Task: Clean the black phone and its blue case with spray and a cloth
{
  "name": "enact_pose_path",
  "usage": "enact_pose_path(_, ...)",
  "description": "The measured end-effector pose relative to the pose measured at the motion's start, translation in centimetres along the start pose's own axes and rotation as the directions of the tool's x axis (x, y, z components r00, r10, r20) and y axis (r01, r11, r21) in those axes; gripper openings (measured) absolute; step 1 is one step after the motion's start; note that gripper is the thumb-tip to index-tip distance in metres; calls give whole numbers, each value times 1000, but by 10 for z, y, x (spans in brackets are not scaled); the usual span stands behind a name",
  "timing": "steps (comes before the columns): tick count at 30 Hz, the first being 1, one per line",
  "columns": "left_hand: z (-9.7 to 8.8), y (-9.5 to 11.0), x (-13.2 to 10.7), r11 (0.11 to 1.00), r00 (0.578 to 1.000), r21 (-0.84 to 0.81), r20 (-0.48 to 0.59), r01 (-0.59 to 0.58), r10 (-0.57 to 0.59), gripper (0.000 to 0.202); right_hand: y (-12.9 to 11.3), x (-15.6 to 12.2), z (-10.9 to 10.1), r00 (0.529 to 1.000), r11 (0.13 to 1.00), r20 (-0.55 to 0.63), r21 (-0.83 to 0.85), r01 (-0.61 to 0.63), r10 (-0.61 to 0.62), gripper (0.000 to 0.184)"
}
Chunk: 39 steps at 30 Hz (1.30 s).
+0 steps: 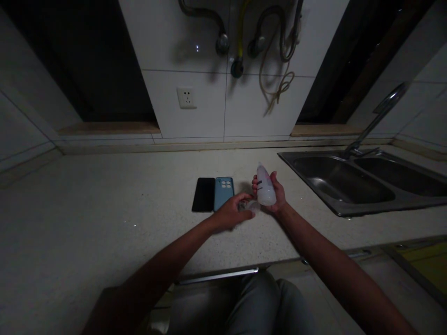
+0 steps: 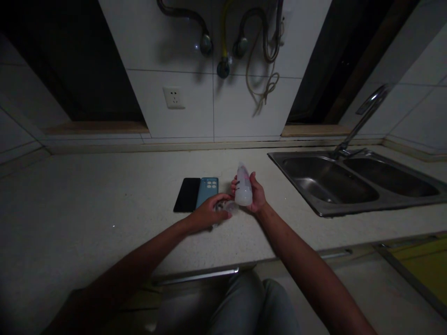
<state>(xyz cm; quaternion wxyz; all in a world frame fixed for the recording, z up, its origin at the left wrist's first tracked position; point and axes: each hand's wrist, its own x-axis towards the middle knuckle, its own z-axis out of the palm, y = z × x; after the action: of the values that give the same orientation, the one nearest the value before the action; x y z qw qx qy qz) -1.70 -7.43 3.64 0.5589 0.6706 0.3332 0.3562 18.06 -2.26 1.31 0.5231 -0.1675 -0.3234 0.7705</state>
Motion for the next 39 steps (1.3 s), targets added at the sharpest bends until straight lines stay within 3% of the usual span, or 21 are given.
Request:
enact_pose_path(8, -15, -8, 10, 998, 984, 0, -167, 69, -68, 59, -2, 0, 0, 999, 1000, -17, 13, 27, -27, 48)
enact_pose_path(10, -20, -12, 13, 994, 971, 98, -238, 42, -17, 64, -2, -1, -1, 999, 999, -12, 9, 37, -37, 46)
enact_pose_path(12, -24, -16, 14, 963, 946, 267, -306, -22, 106, 66, -2, -1, -1, 999, 999, 5, -1, 42, -42, 45)
enact_pose_path(16, -33, -17, 12, 819, 924, 565, -253, -98, 285, 81, -1, -2, -1, 999, 999, 14, -30, 31, -30, 46)
enact_pose_path(21, -38, -8, 7, 719, 955, 685, -123, -114, 269, 89, 1, -3, -1, 1000, 999, -4, -39, 14, -14, 46)
enact_pose_path(25, -40, -4, 6, 742, 971, 659, -75, -122, 226, 77, 0, -3, -4, 1000, 999, 22, -47, 1, 0, 45)
enact_pose_path(28, -40, -2, 7, 759, 964, 637, -94, -134, 249, 47, 0, -3, -5, 999, 999, 43, -47, -8, 10, 48)
enact_pose_path(32, -38, -4, 12, 874, 956, 469, -176, -129, 235, 20, -1, -3, -3, 999, 999, 39, -46, -14, 15, 45)
enact_pose_path(35, -38, -7, 17, 975, 963, 220, -250, -43, 99, 5, 0, -4, 0, 999, 999, 29, -39, -14, 15, 44)
enact_pose_path(39, -40, -8, 19, 975, 966, -162, -180, 154, -183, 24, 0, -5, 2, 998, 1000, 54, -19, -21, 22, 45)
